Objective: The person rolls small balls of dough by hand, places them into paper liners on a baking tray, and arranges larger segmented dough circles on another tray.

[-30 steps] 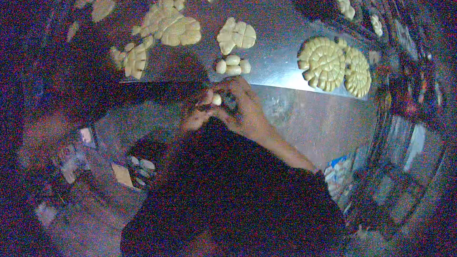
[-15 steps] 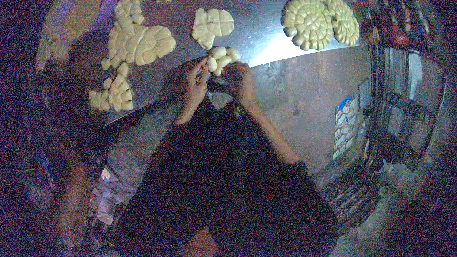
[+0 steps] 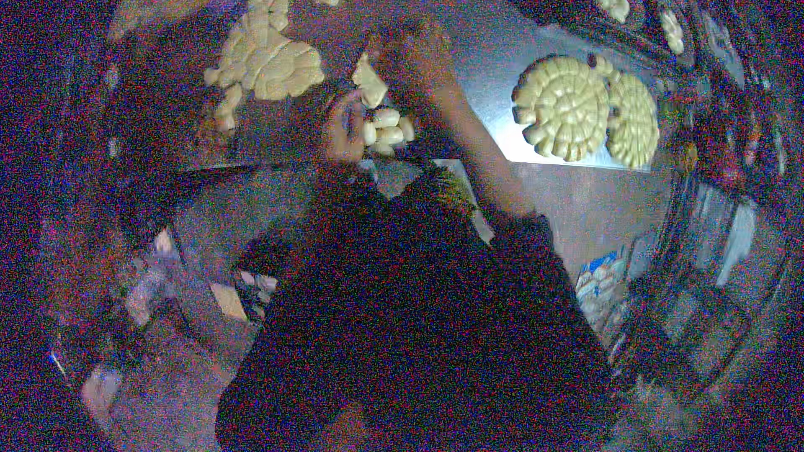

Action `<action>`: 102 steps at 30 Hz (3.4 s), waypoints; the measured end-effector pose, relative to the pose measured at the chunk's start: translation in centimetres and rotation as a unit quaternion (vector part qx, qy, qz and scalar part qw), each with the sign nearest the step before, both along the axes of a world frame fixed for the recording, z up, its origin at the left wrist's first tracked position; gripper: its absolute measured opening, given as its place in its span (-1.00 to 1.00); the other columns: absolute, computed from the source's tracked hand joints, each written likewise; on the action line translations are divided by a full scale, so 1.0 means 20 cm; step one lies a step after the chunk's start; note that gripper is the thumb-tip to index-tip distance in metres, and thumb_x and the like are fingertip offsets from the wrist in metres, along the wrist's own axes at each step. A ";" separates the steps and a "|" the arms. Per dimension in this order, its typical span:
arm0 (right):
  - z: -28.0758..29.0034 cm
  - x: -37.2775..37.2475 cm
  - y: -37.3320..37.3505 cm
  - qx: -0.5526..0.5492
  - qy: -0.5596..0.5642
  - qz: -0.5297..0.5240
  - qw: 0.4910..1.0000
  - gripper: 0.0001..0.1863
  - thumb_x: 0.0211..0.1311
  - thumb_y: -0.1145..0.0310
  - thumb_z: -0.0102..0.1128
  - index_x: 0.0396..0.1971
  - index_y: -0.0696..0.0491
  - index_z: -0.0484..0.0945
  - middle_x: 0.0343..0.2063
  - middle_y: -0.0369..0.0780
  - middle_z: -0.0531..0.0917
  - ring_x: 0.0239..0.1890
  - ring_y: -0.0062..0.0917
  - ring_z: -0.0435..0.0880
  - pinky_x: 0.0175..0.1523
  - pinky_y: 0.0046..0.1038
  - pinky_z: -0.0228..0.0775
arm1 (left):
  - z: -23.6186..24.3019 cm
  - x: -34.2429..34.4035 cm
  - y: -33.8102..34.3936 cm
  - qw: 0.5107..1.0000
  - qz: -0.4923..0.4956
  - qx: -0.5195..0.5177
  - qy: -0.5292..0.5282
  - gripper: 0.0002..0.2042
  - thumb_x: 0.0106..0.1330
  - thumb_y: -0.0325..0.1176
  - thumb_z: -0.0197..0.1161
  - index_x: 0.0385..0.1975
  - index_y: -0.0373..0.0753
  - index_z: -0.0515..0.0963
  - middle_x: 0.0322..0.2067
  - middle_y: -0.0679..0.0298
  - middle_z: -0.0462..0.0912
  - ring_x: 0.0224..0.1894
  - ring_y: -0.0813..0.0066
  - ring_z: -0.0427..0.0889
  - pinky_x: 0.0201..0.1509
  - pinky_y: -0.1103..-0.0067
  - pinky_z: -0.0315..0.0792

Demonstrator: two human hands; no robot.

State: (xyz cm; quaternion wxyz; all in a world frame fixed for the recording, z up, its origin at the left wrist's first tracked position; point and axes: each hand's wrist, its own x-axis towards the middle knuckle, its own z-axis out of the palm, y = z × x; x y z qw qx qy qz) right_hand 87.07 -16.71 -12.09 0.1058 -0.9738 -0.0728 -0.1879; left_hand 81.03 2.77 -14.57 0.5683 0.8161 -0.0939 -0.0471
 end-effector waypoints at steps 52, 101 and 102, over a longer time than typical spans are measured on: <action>0.65 1.12 0.80 0.180 0.266 0.207 0.924 -0.58 0.47 0.13 -0.02 0.11 0.11 0.49 -0.13 -0.15 0.69 -0.07 -0.45 0.64 0.09 -0.41 0.42 | 0.40 0.33 0.54 0.745 0.114 -0.649 0.104 -0.36 0.39 0.15 0.03 0.26 -0.24 0.25 0.10 0.18 0.48 0.15 0.30 0.46 0.24 0.34 0.36; 1.26 -0.81 -0.10 0.574 0.119 0.305 0.750 -0.27 0.00 0.23 0.53 0.14 0.18 0.37 -0.17 -0.22 0.60 -0.24 -0.58 0.57 -0.11 -0.54 0.36 | 1.03 -0.49 -0.21 0.909 -0.043 -0.407 -0.078 -0.77 0.31 -0.50 0.24 -0.06 -0.40 0.61 -0.14 0.05 0.69 -0.06 0.33 0.66 0.09 0.49 0.50; 1.20 -0.77 -0.07 0.491 0.092 0.357 0.789 -0.23 -0.02 0.22 0.54 0.17 0.18 0.35 -0.15 -0.22 0.61 -0.23 -0.59 0.57 -0.13 -0.53 0.37 | 1.01 -0.48 -0.19 0.885 -0.034 -0.462 -0.055 -0.77 0.34 -0.46 0.23 -0.08 -0.42 0.60 -0.11 0.05 0.67 -0.05 0.30 0.66 0.11 0.47 0.50</action>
